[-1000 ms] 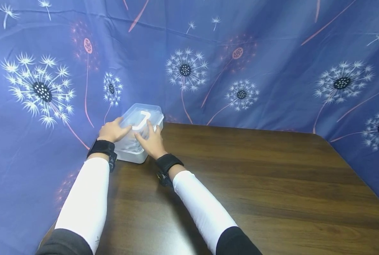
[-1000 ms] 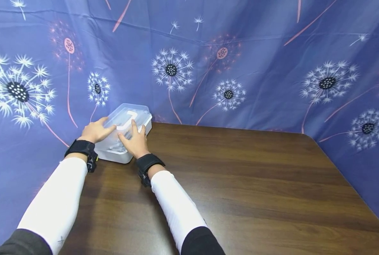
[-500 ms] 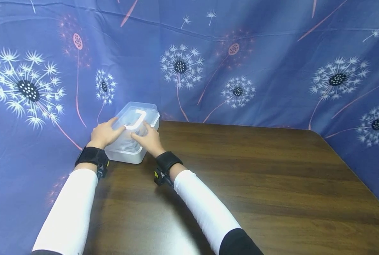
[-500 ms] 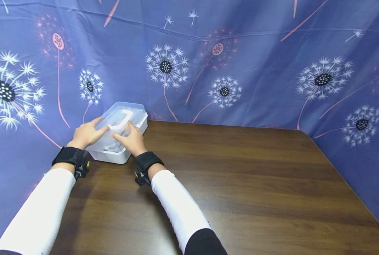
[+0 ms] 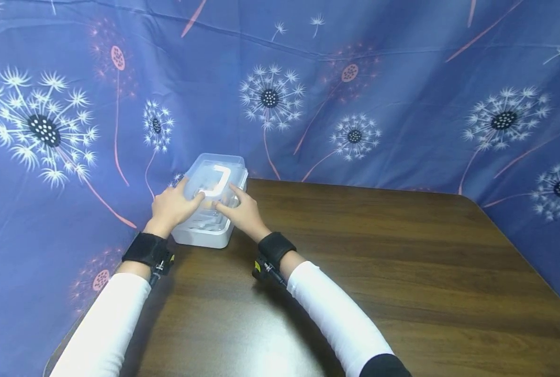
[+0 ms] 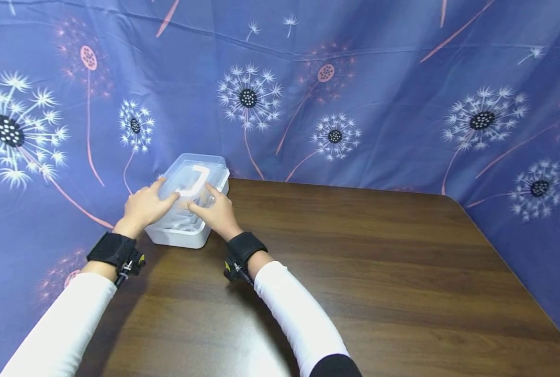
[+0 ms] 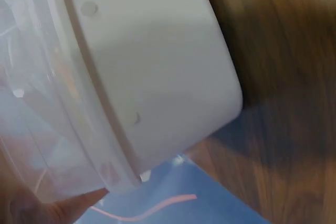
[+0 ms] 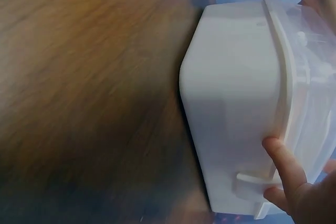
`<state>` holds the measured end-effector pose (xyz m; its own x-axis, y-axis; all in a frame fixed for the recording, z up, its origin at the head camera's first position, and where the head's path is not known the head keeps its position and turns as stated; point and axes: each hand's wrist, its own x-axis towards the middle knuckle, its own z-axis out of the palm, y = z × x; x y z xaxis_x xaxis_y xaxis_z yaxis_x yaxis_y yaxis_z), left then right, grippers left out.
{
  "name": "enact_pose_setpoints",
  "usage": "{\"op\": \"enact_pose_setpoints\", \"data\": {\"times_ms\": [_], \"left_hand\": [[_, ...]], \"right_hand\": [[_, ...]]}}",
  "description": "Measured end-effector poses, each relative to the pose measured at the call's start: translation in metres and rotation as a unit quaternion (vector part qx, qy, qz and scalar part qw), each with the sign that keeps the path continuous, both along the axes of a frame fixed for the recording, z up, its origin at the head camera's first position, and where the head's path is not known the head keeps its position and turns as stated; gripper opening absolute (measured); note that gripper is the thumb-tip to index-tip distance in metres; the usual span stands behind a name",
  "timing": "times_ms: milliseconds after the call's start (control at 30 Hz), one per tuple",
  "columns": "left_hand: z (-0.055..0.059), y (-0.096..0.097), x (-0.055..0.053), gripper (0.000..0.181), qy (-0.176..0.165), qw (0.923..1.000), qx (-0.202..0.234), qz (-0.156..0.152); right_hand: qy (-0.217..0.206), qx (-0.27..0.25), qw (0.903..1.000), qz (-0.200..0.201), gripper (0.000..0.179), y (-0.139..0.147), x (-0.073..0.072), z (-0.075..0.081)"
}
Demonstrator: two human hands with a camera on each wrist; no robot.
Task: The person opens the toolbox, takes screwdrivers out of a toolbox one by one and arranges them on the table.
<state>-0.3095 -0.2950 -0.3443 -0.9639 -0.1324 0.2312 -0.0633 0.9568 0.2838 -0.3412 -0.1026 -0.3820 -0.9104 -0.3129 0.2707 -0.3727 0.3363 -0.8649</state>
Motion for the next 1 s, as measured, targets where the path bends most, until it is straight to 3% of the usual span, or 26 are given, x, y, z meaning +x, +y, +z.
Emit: {"op": "enact_pose_setpoints", "data": {"times_ms": [433, 633, 1000], "left_hand": [[-0.003, 0.057, 0.026, 0.081, -0.005, 0.9988, 0.026, 0.042], [-0.009, 0.086, 0.038, 0.076, 0.008, 0.998, 0.038, 0.05], [-0.01, 0.122, 0.056, 0.073, 0.023, 0.999, 0.033, 0.019]], "right_hand": [[-0.043, -0.037, 0.998, 0.029, 0.072, 0.055, 0.015, -0.007], [-0.05, -0.049, 0.9974, 0.018, 0.068, 0.083, 0.028, -0.009], [-0.01, -0.037, 0.9993, 0.003, 0.066, 0.123, 0.052, -0.009]]}}
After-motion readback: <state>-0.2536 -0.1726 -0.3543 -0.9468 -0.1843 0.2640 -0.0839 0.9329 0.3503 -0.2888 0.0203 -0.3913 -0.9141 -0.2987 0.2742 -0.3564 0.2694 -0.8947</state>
